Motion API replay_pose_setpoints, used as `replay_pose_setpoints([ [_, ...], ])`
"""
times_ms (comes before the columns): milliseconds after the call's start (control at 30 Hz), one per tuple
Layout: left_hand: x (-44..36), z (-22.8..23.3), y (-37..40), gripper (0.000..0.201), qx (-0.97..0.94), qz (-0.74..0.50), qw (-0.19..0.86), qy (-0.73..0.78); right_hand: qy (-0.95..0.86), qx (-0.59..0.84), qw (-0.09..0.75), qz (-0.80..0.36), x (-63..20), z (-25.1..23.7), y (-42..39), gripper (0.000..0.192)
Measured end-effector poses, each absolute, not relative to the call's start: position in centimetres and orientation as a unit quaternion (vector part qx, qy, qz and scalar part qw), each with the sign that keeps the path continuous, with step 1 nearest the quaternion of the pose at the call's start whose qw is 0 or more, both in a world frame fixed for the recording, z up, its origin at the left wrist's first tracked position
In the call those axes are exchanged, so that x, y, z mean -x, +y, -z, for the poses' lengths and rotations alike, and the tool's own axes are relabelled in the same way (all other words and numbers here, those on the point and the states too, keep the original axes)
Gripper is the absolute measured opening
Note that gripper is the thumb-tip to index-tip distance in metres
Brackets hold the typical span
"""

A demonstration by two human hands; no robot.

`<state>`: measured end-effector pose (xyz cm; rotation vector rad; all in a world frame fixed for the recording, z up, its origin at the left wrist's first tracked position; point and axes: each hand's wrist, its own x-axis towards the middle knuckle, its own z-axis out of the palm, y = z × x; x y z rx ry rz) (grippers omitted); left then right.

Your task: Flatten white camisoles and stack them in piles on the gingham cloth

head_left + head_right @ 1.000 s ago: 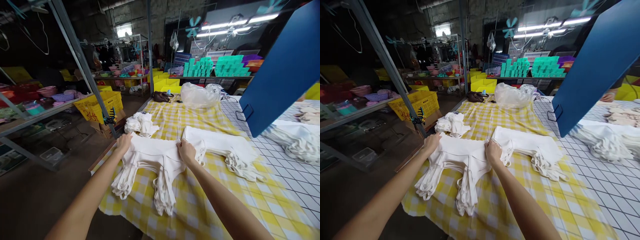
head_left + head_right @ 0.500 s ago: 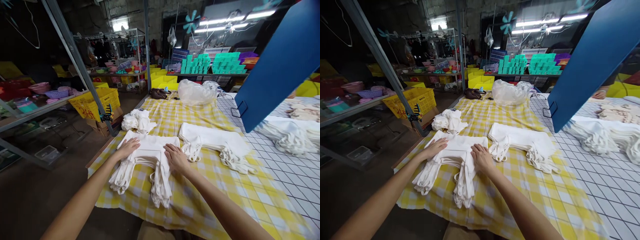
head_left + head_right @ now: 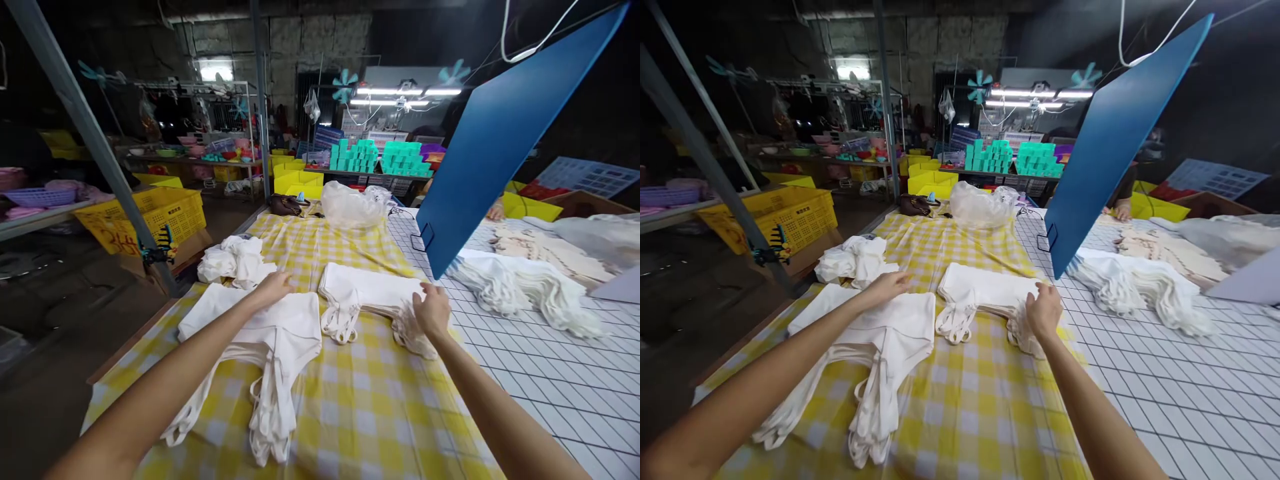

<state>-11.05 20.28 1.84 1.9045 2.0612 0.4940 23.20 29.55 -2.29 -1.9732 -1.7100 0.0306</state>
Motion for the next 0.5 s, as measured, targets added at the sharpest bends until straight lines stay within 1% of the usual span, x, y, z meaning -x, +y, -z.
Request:
replay_pose_setpoints([
  [100, 7.1, -0.9, 25.0, 0.029, -0.651, -0.155, 0.169, 0.724, -0.579, 0.794, 0.182, -0.028, -25.9, 2.2, 32.1, 0.045],
  [167, 5.1, 0.1, 27.9, 0.023, -0.64, -0.152, 0.167, 0.734, -0.566, 0.807, 0.162, -0.043, -26.9, 2.7, 33.5, 0.046],
  [267, 3.2, 1.8, 31.4, 0.021, -0.623, -0.155, 0.161, 0.749, -0.568, 0.807, 0.152, -0.052, -27.6, 4.0, 35.1, 0.045],
  [367, 2.1, 3.1, 33.5, 0.025, -0.607, -0.164, 0.152, 0.762, -0.585, 0.794, 0.158, -0.047, -27.7, 5.0, 35.8, 0.042],
  [433, 1.6, 3.6, 34.3, 0.03, -0.595, -0.172, 0.142, 0.772, -0.608, 0.776, 0.167, -0.024, -27.6, 5.4, 35.6, 0.039],
  [500, 1.3, 3.9, 34.7, 0.032, -0.587, -0.182, 0.133, 0.778, -0.644, 0.745, 0.173, 0.028, -27.5, 5.7, 35.3, 0.037],
])
